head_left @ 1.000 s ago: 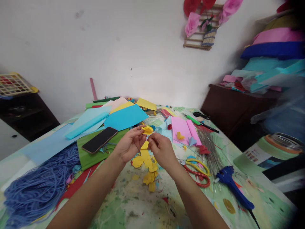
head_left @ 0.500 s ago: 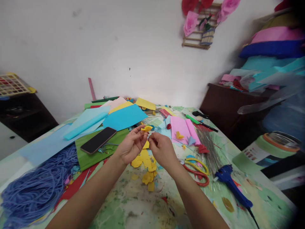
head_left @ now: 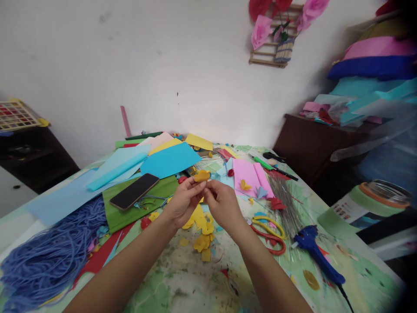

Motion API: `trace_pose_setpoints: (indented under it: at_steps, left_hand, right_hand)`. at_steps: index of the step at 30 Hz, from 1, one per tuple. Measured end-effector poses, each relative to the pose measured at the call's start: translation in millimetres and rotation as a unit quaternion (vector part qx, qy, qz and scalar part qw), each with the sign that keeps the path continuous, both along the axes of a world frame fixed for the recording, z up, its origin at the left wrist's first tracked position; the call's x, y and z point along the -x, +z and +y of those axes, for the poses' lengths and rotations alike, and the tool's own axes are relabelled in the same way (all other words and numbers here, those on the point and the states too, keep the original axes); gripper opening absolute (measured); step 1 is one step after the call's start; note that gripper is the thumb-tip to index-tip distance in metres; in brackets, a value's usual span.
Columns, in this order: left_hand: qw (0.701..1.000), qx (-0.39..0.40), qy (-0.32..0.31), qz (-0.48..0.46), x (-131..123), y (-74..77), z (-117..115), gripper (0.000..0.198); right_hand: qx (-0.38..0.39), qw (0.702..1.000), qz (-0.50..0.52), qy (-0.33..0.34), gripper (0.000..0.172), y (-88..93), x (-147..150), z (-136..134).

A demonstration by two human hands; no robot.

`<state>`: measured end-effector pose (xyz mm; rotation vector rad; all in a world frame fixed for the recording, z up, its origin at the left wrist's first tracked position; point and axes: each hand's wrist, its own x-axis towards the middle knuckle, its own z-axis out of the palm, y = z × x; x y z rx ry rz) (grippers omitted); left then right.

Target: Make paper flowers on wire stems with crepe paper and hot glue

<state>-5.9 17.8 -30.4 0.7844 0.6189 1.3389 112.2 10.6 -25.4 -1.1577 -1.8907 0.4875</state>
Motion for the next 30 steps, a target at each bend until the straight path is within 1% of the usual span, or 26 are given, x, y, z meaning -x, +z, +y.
trace_pose_setpoints:
  at_steps: [5,9,14,20,24,30]
  left_hand:
    - [0.999,0.046,0.019,0.002,1.5,-2.1,2.2,0.016]
    - [0.998,0.063,0.004,0.017,1.3,-4.5,2.9,0.018]
    - [0.999,0.035,0.041,-0.009,0.3,-6.5,4.6,0.014]
    - [0.998,-0.004,0.056,-0.001,0.9,-2.3,4.4,0.012]
    - [0.997,-0.003,0.071,0.000,1.1,-0.9,4.0,0.012]
    - [0.997,0.004,0.074,-0.008,1.3,-2.3,3.0,0.011]
  right_hand:
    - [-0.012,1.000,-0.023,-0.005,0.017,-0.9,1.0,-0.8]
    - [-0.024,0.998,-0.047,-0.015,0.018,-1.9,0.9,-0.9]
    - [-0.032,0.995,-0.089,-0.030,0.018,-2.1,2.0,-0.9]
    - [-0.034,0.993,-0.102,-0.037,0.017,-0.2,3.5,-2.3]
    - [-0.048,0.992,-0.114,-0.037,0.018,1.1,4.1,-3.7]
    - [-0.057,0.987,-0.145,-0.044,0.019,1.6,6.3,-6.1]
